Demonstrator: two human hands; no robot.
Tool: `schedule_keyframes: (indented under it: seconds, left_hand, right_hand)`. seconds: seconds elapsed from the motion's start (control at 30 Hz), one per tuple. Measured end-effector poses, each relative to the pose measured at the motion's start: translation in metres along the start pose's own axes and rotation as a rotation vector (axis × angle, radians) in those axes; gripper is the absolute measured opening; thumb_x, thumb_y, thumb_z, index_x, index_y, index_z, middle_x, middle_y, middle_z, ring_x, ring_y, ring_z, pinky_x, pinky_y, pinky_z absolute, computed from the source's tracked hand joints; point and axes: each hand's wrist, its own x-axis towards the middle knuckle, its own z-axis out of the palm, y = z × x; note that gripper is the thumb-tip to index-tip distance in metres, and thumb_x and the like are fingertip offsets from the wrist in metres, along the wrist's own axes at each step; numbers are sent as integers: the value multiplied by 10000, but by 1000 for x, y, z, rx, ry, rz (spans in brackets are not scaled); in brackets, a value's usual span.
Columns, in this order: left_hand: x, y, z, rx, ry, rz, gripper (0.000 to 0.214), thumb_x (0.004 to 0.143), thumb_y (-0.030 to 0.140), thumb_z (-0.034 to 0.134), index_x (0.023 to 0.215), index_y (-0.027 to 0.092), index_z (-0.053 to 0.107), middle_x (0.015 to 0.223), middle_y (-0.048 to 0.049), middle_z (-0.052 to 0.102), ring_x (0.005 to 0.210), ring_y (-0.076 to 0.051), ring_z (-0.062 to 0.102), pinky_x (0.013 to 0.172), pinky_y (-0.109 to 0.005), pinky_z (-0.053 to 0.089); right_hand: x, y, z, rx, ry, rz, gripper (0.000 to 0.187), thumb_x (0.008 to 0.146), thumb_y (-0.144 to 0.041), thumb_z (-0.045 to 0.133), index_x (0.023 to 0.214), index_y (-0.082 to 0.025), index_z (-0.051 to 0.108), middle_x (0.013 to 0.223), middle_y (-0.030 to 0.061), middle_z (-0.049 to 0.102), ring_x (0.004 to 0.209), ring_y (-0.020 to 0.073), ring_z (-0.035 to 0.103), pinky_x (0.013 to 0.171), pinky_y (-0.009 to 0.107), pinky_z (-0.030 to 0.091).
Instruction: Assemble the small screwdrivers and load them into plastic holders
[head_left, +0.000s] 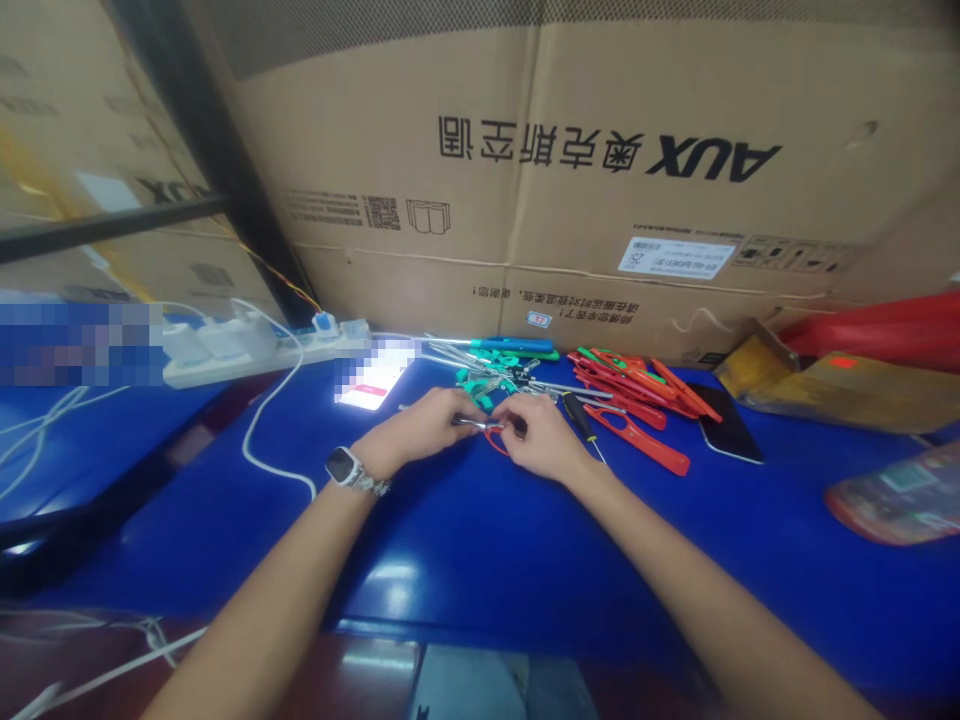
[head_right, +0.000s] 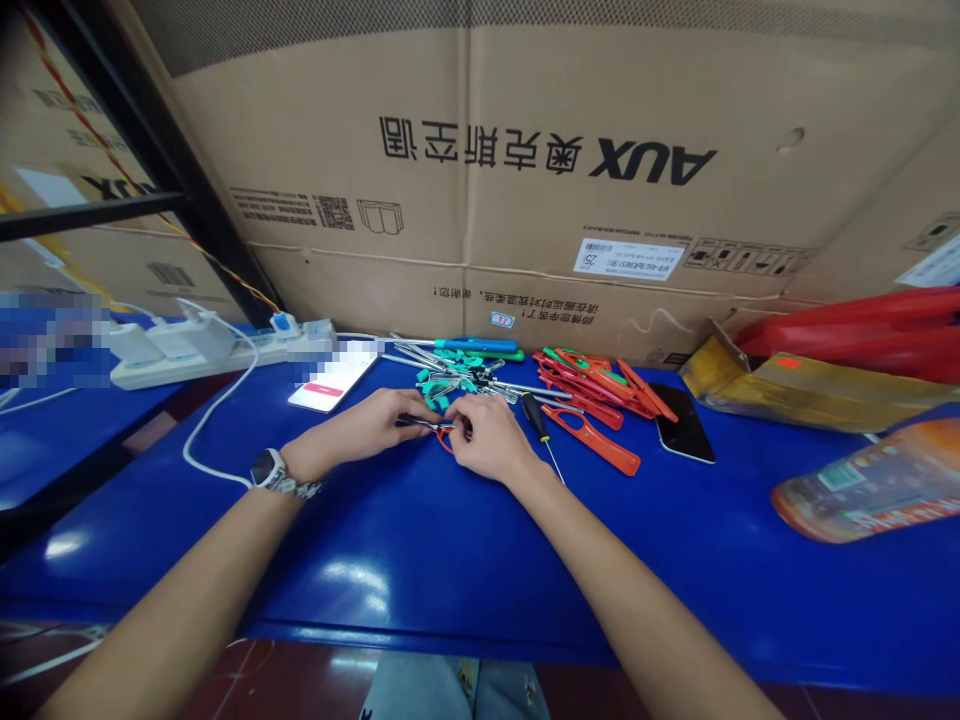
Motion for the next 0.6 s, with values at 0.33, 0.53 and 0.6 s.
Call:
schedule_keyframes:
  seconds: [0.33,0.53,0.6]
  left_hand:
    - [3,-8,4,132,19,-31,155,796,92,642,810,188,763,838,-47,738,779,-177,666,722,-259,470]
    - [2,3,1,187,26,-20,157,810,94,628,782,190,750,826,-48,719,775,-183,651,724,-272,459]
    - [2,5,1,216,17,-17,158,816,91,623,779,189,741,825,-49,713,785,-190,646,727,-277,453]
  right_hand:
    - [11,1,-8,205,264,29,320,788,-19,414,815,-197,679,805,20,710,782,177,657,817,333,470]
    - [-7,4,-33,28,127,57,235,832,-92,516,928,-194,705,948,66,703,908,219,616,852,383,469]
    - [-16,3,-34,-65,-2,45,195,880,-183,579,1026,-199,708,1026,80,694,1007,240,591,900,416,443]
